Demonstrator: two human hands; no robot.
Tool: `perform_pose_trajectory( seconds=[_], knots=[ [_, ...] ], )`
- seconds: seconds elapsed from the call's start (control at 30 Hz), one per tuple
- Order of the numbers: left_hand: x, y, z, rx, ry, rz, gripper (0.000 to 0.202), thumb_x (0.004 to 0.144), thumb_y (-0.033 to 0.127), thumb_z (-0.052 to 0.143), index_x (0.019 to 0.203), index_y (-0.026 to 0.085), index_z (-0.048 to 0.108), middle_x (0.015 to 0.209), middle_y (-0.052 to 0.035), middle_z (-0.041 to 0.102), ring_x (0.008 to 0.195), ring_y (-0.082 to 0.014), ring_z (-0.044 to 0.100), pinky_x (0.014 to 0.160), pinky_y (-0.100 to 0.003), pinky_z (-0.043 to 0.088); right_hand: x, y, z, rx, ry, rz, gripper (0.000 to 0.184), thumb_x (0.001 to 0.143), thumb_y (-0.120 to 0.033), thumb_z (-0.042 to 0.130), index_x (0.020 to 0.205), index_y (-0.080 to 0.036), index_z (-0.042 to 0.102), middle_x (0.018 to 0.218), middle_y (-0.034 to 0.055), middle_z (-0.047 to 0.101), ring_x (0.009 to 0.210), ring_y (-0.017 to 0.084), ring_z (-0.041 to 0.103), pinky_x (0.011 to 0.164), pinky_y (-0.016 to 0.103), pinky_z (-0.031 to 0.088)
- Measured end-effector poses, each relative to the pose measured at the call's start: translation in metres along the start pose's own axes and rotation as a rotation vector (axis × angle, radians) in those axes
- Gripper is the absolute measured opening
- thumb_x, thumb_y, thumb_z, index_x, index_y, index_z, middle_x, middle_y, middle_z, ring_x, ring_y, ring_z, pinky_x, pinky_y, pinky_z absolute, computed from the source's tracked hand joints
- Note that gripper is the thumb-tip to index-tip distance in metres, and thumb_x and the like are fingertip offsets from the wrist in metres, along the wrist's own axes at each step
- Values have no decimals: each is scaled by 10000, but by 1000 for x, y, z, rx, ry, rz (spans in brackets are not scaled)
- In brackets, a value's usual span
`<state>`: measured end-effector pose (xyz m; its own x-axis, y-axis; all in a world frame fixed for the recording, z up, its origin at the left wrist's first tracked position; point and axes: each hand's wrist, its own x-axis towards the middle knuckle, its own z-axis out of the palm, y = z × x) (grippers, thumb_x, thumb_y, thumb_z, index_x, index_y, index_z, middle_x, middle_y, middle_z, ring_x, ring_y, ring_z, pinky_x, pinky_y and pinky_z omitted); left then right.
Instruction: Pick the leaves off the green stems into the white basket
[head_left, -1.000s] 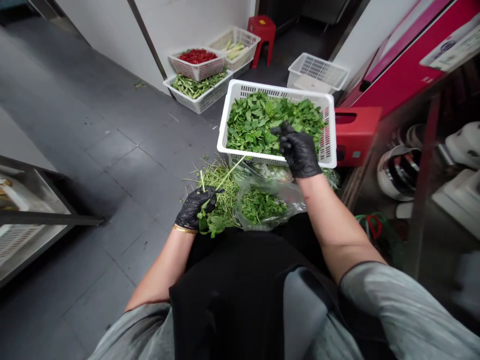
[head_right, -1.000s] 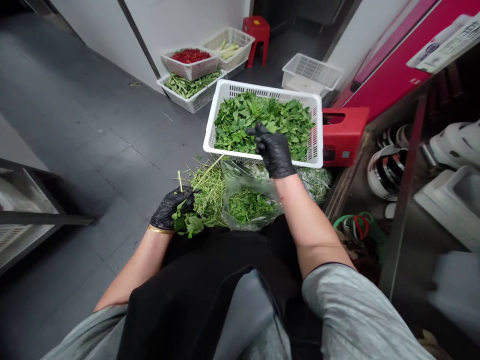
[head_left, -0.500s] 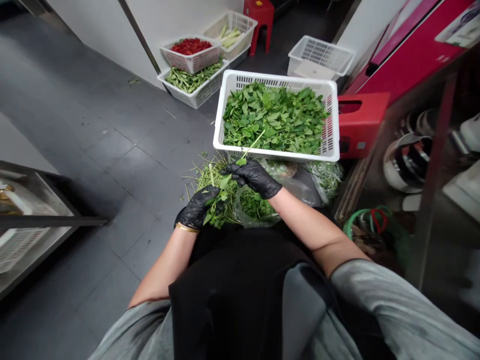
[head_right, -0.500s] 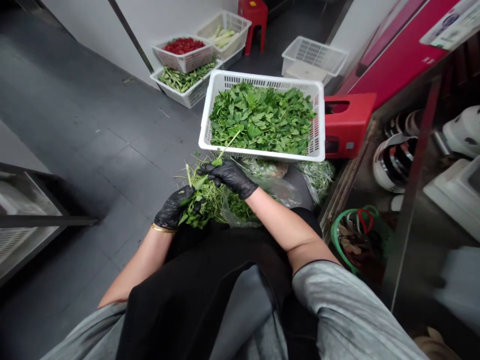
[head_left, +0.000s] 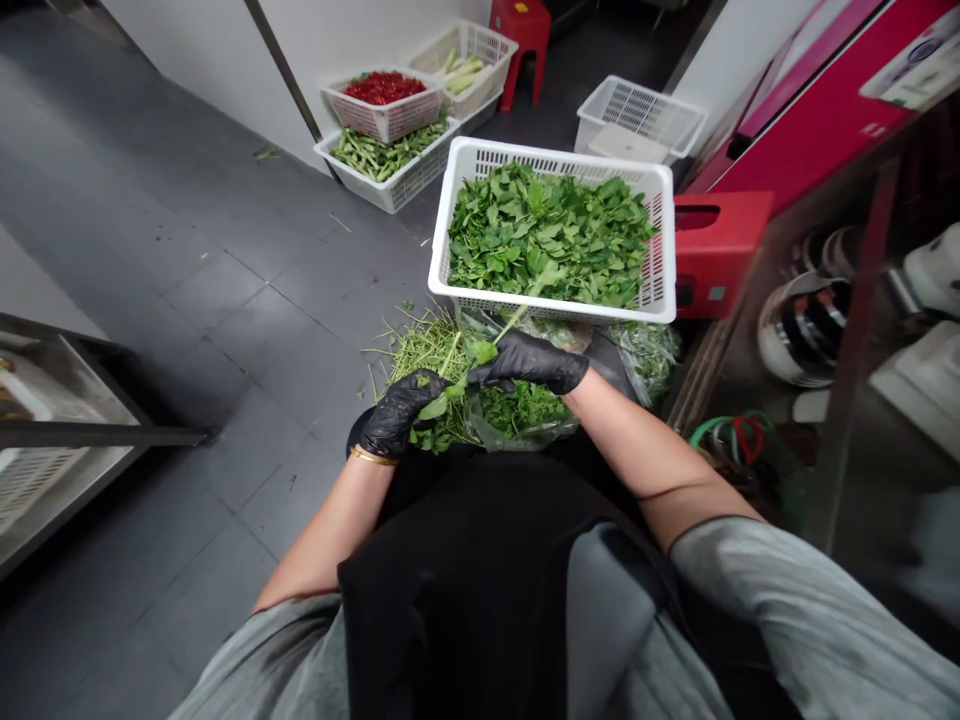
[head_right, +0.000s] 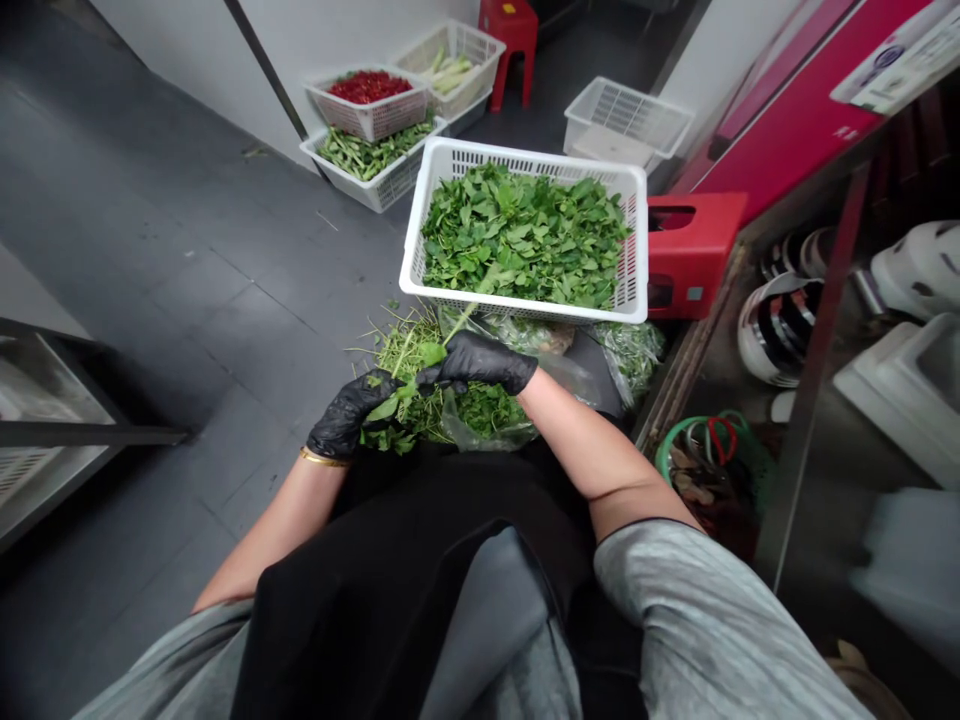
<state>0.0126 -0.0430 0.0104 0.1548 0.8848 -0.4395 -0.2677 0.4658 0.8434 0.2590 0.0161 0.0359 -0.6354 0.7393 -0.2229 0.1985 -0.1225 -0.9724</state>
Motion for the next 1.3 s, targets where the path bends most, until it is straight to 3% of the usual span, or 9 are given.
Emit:
perform_pose_trajectory(
  seconds=[0.17, 0.37, 0.57, 0.73, 0.8, 0.93, 1.1, 1.17, 1.3],
  knots=[
    [-1, 6, 3, -269, -104, 66, 352, 594, 329, 910, 717, 155, 630, 485, 78, 442, 368, -22, 309, 357, -159, 241, -16, 20, -6, 357, 451, -134, 203, 752, -358, 730, 750, -162, 675, 792, 49, 737, 450, 45, 377, 431, 205, 323],
    [13, -14, 36, -186, 50, 145, 432, 523, 322, 940, 798, 168, 645, 632, 47, 622, 486, -73, 515, 489, -211, 431, 15, 41, 53, 289, 405, -88, 416, 762, -552, 716, 659, -158, 630, 580, -22, 585, 476, 85, 468, 486, 229, 397],
    [17, -17, 33, -6, 122, 106, 437, 474, 400, 947, 700, 168, 654, 655, 17, 673, 568, -121, 590, 560, -251, 477, 21, 31, 39, 75, 339, -42, 439, 679, -525, 818, 582, -165, 587, 502, -37, 521, 447, 81, 439, 442, 221, 347],
    [30, -1, 16, -95, 317, 188, 302, 600, 317, 868, 742, 176, 642, 614, 50, 633, 449, -74, 491, 436, -213, 360, 22, 18, 22, 289, 732, -75, 434, 767, -579, 719, 696, -160, 635, 559, -13, 586, 420, 79, 445, 449, 240, 374],
    [35, 7, 10, -219, 355, 185, 272, 680, 338, 815, 751, 175, 610, 571, 62, 585, 381, -50, 400, 380, -204, 275, 21, 18, 15, 288, 695, -68, 421, 790, -558, 700, 683, -155, 641, 546, -13, 580, 416, 80, 456, 457, 241, 382],
    [41, 14, 14, -159, 175, 30, 339, 687, 359, 859, 797, 144, 621, 450, 119, 360, 328, -27, 262, 350, -187, 167, 17, 26, 13, 180, 282, 1, 379, 774, -492, 722, 623, -155, 634, 500, -35, 541, 394, 77, 446, 451, 237, 376],
    [46, 5, 34, -75, 105, -31, 481, 491, 310, 957, 675, 159, 539, 520, 87, 473, 387, -38, 403, 364, -176, 283, 21, 37, 38, 90, -1, 49, 418, 811, -466, 679, 532, -180, 553, 450, -53, 473, 416, 77, 397, 462, 230, 344],
    [48, 1, 37, -131, 140, -4, 471, 539, 277, 935, 640, 174, 487, 492, 100, 427, 370, -28, 358, 348, -173, 241, 25, 43, 47, 77, 53, 53, 385, 802, -469, 686, 567, -180, 590, 499, -43, 525, 476, 95, 450, 495, 230, 372],
    [52, -1, 32, -323, 245, 98, 424, 744, 268, 839, 664, 192, 430, 485, 107, 380, 359, -25, 313, 345, -165, 204, 35, 53, 35, 88, 461, -22, 336, 833, -487, 654, 706, -178, 697, 670, 14, 677, 690, 163, 630, 648, 269, 494]
  ],
)
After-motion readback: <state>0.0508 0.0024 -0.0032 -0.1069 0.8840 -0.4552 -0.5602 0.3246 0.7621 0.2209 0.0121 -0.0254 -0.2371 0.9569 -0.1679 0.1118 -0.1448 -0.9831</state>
